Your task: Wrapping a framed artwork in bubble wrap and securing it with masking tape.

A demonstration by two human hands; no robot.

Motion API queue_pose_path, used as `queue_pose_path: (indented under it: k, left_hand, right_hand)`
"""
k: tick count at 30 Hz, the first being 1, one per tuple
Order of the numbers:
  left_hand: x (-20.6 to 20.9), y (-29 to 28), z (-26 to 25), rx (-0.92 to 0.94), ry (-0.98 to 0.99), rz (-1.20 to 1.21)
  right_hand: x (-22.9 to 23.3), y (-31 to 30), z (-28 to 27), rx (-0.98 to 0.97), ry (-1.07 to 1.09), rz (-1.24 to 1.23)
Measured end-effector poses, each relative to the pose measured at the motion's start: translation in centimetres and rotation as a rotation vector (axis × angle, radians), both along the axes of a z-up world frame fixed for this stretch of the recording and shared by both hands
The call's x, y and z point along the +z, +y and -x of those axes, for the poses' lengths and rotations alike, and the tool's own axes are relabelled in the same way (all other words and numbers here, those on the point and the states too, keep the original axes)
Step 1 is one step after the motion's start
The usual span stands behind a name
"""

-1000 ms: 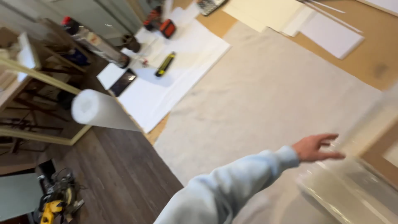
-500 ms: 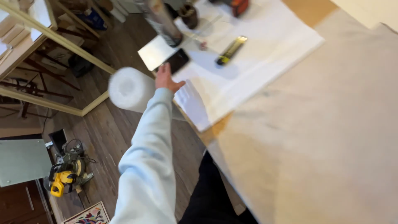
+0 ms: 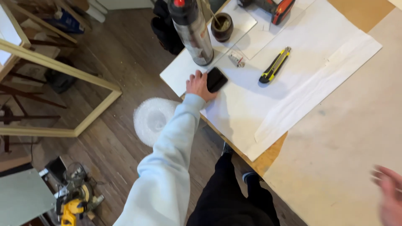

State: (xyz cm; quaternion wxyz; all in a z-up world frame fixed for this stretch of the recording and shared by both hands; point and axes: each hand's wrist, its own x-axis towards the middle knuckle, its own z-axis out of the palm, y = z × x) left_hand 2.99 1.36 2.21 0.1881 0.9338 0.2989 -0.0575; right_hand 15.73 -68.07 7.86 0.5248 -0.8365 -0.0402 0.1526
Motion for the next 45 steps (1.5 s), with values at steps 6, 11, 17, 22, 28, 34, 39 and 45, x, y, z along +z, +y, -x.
queue_pose_path:
  k: [6,11,17,22,28,34,39,45]
  left_hand:
    - [4.8,-7.0,2.1,-0.156,-0.496,0.277]
    - [5.6,-16.2,3.2,-0.057,-0.556,0.893]
    - [10.2,-20.1,2.0,0.014,-0.443,1.410]
    - [13.5,-21.3,2.5,-0.013,-0.379,1.777]
    - [15.5,-22.6,3.8,-0.152,-0.353,1.927]
    - [16.3,-23.8,3.8,-0.270,-0.485,1.850]
    - [18.5,-23.9,3.4,-0.367,-0.595,1.827]
    - [19.0,-25.5,4.0,-0.246,-0.630,1.806]
  right_hand:
    - [1.9,28.8,12.2,0.178,0.221,-0.431]
    - [5.4,35.7,15.7,0.083,0.186,-0.444]
    - [6.3,30.4,14.3,-0.089,0.293,-0.530]
    - [9.8,28.0,13.6,-0.173,0.348,-0.630]
    - [11.0,25.8,12.3,-0.215,0.351,-0.752]
    - [13.6,25.6,11.8,-0.220,0.369,-0.784]
    - [15.2,25.8,11.6,-0.147,0.284,-0.846]
    - [16.0,25.4,12.1,-0.135,0.309,-0.867]
